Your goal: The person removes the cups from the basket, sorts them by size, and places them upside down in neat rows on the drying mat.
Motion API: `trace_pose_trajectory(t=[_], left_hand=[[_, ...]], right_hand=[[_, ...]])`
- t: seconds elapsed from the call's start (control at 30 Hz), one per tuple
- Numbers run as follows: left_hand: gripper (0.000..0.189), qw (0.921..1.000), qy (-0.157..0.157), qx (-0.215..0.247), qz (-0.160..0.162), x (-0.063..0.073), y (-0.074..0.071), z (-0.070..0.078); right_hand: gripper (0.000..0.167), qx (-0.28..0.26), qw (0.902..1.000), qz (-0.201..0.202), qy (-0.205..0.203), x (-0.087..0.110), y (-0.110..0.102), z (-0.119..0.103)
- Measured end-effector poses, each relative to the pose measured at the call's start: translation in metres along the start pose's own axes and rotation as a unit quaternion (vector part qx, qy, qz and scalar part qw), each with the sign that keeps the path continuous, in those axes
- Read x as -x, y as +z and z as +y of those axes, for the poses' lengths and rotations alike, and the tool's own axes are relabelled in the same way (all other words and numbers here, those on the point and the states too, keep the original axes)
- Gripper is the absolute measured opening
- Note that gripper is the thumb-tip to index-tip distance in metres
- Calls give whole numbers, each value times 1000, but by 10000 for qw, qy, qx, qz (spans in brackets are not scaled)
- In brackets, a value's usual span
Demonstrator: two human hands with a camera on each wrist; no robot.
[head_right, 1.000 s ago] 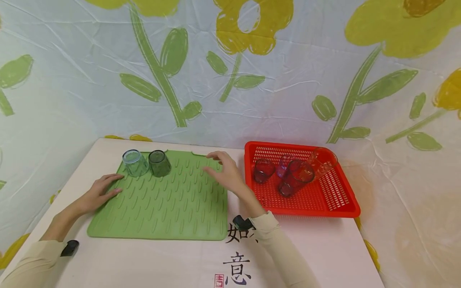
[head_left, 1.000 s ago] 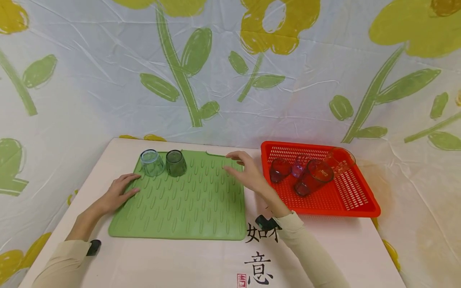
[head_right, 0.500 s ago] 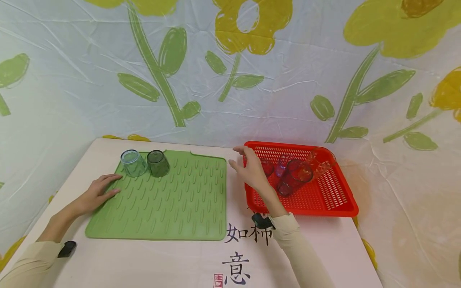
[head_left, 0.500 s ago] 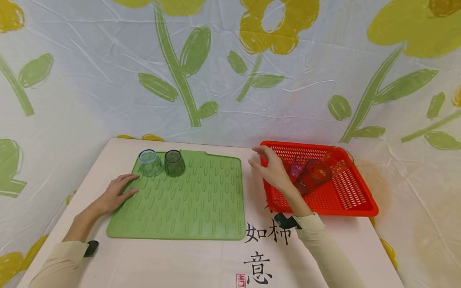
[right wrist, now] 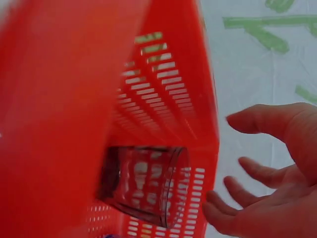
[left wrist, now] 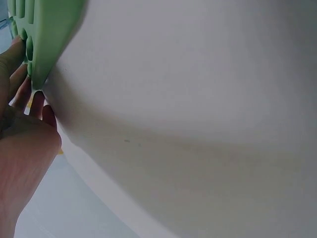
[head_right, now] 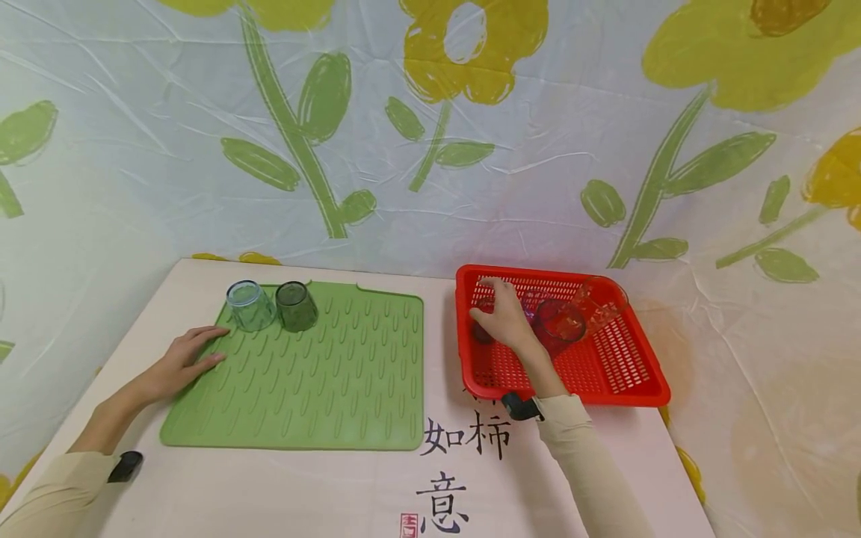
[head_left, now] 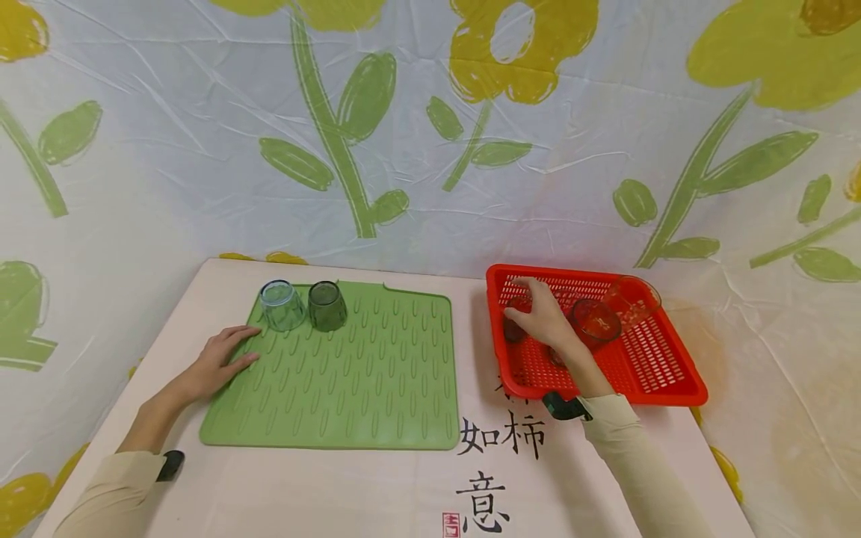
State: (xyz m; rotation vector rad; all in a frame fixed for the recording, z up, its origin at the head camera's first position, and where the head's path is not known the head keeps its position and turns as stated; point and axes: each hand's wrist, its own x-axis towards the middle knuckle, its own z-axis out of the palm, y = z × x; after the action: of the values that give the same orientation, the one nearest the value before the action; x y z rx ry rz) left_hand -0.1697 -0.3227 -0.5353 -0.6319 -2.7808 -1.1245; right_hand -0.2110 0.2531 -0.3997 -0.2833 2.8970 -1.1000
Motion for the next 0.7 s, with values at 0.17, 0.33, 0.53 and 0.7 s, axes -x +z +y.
trace_pose_trajectory(t=[0.17,0.33,0.53,0.7], left_hand=[[46,10000,-37,23,-27,0,0,1],[46,9999,-110,22,-64,1,-2,4],[46,9999,-68,36,-77,1,-3,5],[46,10000,-6,-5,-80,0,-2,4]], right_hand=[[66,336,9981,-403,313,-4,-5,6],[75,565,9940,-769,543,-7,-9,8],[81,954,9876,-1133,520,-13,-11,9],[84,1093,9807,-1486,645,-18,-13,10]])
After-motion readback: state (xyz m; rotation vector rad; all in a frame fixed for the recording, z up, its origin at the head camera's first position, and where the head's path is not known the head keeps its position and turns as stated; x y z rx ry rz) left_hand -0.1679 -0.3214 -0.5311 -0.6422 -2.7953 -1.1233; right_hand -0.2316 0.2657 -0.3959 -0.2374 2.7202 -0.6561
